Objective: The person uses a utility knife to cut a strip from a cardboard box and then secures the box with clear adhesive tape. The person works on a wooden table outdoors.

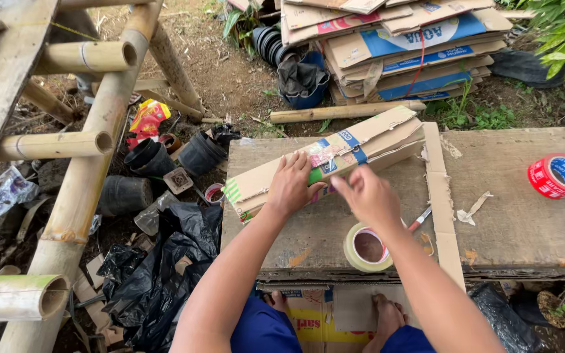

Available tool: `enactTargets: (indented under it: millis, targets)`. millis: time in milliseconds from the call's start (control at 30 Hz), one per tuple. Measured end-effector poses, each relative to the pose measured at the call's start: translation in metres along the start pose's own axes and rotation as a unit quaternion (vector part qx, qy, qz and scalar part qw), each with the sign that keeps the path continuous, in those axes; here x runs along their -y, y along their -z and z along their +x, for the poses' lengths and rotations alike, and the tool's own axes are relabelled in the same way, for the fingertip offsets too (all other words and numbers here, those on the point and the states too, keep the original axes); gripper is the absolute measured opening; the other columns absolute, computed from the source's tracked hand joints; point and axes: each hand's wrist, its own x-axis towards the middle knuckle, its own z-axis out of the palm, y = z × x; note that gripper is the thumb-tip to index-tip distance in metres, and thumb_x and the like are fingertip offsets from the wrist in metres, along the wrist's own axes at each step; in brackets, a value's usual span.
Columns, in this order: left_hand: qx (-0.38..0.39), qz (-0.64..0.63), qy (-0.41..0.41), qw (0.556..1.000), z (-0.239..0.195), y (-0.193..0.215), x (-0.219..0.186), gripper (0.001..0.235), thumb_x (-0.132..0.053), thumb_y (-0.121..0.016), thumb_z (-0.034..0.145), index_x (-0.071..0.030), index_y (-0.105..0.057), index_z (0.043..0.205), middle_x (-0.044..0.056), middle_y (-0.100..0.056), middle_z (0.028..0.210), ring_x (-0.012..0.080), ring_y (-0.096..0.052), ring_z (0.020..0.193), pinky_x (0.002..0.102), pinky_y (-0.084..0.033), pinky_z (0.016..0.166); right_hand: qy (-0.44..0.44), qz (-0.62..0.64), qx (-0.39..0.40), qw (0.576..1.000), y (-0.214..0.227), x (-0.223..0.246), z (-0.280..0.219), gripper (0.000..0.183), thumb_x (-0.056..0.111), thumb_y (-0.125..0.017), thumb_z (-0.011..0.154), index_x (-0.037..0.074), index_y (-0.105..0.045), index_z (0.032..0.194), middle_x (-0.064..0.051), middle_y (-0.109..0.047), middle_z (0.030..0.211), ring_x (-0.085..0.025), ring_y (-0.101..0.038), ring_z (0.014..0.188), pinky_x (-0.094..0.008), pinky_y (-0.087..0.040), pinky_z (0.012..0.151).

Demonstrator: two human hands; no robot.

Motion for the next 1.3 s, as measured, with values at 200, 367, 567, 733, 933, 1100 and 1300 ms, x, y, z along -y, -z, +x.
enactTargets:
  millis: [200, 367, 567, 733, 933, 1100, 1300]
  targets:
    - [0.002, -0.017, 0.011, 1.0, 0.008, 0.006, 0.002, 0.083, -0.055, -0.071, 0.085, 0.006, -0.053, 0.138, 0.023, -0.053, 0.146, 0.0363, -0.047, 0.139, 0.054, -0.035, 0.116, 0.006, -0.079, -0.029, 0.996, -0.037, 0.006, 0.073, 0.033, 0.05, -0.068, 0.09, 0.017, -0.073, 0.091, -0.01, -0.075, 0.086, -0.035, -0.07, 0.081, -0.048, -0.055, 0.069]
    - [-0.017, -0.005, 0.004, 1.0, 0.001, 0.0, 0.002, 0.081, -0.054, -0.071, 0.087, 0.006, -0.054, 0.139, 0.022, -0.054, 0.146, 0.0358, -0.048, 0.141, 0.055, -0.035, 0.117, -0.011, 0.167, 0.09, 0.982, -0.05, -0.045, 0.105, 0.027, 0.035, -0.066, 0.101, 0.01, -0.073, 0.093, -0.01, -0.066, 0.081, -0.03, -0.062, 0.073, -0.045, -0.049, 0.065]
    - [-0.025, -0.007, 0.003, 1.0, 0.001, 0.003, 0.0, 0.083, -0.055, -0.072, 0.087, 0.007, -0.054, 0.139, 0.023, -0.054, 0.145, 0.0372, -0.048, 0.139, 0.055, -0.036, 0.115, -0.041, 0.281, 0.05, 0.958, -0.014, -0.05, 0.099, 0.042, 0.039, -0.071, 0.101, 0.0, -0.065, 0.088, -0.01, -0.061, 0.08, -0.023, -0.056, 0.07, -0.045, -0.042, 0.066]
    - [-0.024, -0.007, 0.008, 1.0, 0.007, 0.013, -0.004, 0.082, -0.053, -0.075, 0.082, 0.006, -0.056, 0.137, 0.023, -0.055, 0.144, 0.0363, -0.048, 0.138, 0.053, -0.036, 0.115, -0.007, 0.044, 0.02, 0.999, -0.02, -0.012, 0.089, 0.036, 0.045, -0.076, 0.086, 0.01, -0.073, 0.093, -0.01, -0.073, 0.084, -0.023, -0.067, 0.077, -0.041, -0.054, 0.073]
    - [-0.04, -0.018, 0.007, 0.999, 0.002, 0.007, -0.004, 0.077, -0.051, -0.075, 0.084, 0.004, -0.058, 0.135, 0.022, -0.057, 0.143, 0.0356, -0.049, 0.139, 0.055, -0.036, 0.115, -0.069, 0.168, 0.152, 0.972, -0.032, -0.031, 0.1, 0.027, 0.032, -0.063, 0.096, 0.007, -0.073, 0.096, -0.003, -0.068, 0.076, -0.017, -0.062, 0.066, -0.036, -0.052, 0.062]
    - [-0.034, -0.02, 0.008, 0.999, 0.001, 0.002, 0.0, 0.077, -0.052, -0.075, 0.084, 0.004, -0.058, 0.134, 0.022, -0.057, 0.142, 0.0355, -0.048, 0.14, 0.057, -0.035, 0.116, -0.101, 0.234, 0.179, 0.95, -0.025, -0.023, 0.101, 0.036, 0.04, -0.065, 0.102, 0.007, -0.066, 0.088, 0.0, -0.059, 0.071, -0.012, -0.054, 0.06, -0.03, -0.042, 0.054]
    - [-0.045, -0.008, 0.003, 0.999, 0.0, 0.003, -0.001, 0.078, -0.052, -0.073, 0.086, 0.005, -0.057, 0.136, 0.023, -0.056, 0.144, 0.0358, -0.049, 0.14, 0.055, -0.035, 0.116, -0.034, 0.088, 0.066, 0.993, -0.007, 0.007, 0.094, 0.047, 0.045, -0.066, 0.101, 0.005, -0.062, 0.078, -0.01, -0.067, 0.067, -0.016, -0.063, 0.054, -0.03, -0.047, 0.05]
